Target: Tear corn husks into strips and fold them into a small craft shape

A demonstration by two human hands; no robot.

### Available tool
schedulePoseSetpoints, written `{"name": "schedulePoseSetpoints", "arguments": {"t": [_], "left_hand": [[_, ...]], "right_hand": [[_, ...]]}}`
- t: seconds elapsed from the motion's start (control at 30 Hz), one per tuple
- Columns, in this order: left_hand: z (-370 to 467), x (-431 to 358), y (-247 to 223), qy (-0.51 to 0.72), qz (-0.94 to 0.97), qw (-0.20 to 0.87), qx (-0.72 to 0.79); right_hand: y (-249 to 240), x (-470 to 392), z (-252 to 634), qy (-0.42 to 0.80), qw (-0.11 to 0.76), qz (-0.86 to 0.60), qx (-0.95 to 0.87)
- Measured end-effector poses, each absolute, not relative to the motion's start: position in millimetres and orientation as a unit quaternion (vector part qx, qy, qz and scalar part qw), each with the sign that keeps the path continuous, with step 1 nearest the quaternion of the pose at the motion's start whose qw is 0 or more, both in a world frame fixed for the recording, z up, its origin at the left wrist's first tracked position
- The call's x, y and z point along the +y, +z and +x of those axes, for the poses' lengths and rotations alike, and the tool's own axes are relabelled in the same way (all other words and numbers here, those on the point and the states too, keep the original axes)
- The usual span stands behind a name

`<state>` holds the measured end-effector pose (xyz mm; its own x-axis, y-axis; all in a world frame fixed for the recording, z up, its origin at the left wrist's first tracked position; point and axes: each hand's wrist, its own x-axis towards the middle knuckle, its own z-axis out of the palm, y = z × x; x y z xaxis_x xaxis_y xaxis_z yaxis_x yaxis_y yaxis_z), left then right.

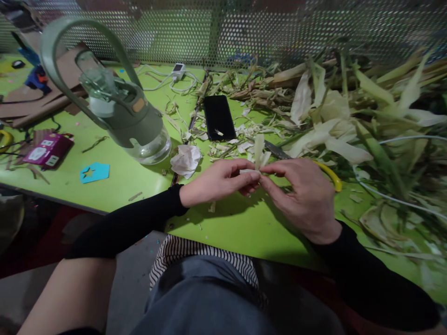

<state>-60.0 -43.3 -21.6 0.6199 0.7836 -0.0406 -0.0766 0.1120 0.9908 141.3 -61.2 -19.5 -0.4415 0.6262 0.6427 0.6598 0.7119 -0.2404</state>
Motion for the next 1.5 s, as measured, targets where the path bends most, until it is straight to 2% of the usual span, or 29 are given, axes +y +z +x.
{"name": "schedulePoseSetpoints", "arguments": {"t": [0.2,0.37,0.5,0.6,0.67,0.77,0.93,1.27,1.5], "left_hand": [[-60,-43,-24,0.297,0.576,0.692,0.318],[-60,-49,-16,0.211,0.632,0.662,0.342],[-61,-51,-14,0.183,0.654,0.64,0.358],[-61,-49,-16,0.19,0.652,0.637,0.365],[-61,-48,-18,0.2,0.627,0.665,0.353],[-62,-45,-21,0.209,0.561,0.732,0.324],[-63,-44,-20,0.21,0.493,0.79,0.299],[-66,-42,-12,0.224,0.489,0.79,0.294],[-65,-42,-16,0.242,0.514,0.764,0.305]], "right_hand": [[-21,-56,145,-0.01,0.367,-0.407,-0.836],[-25,-54,146,0.032,0.401,-0.427,-0.81],[-20,-55,143,0.032,0.409,-0.381,-0.829],[-13,-59,141,0.04,0.392,-0.311,-0.865],[-10,-62,141,0.086,0.363,-0.286,-0.883],[-12,-63,143,0.128,0.368,-0.314,-0.866],[-14,-62,143,0.106,0.387,-0.345,-0.849],[1,-67,145,0.144,0.313,-0.414,-0.842],[-2,-70,143,0.164,0.315,-0.456,-0.816]]}}
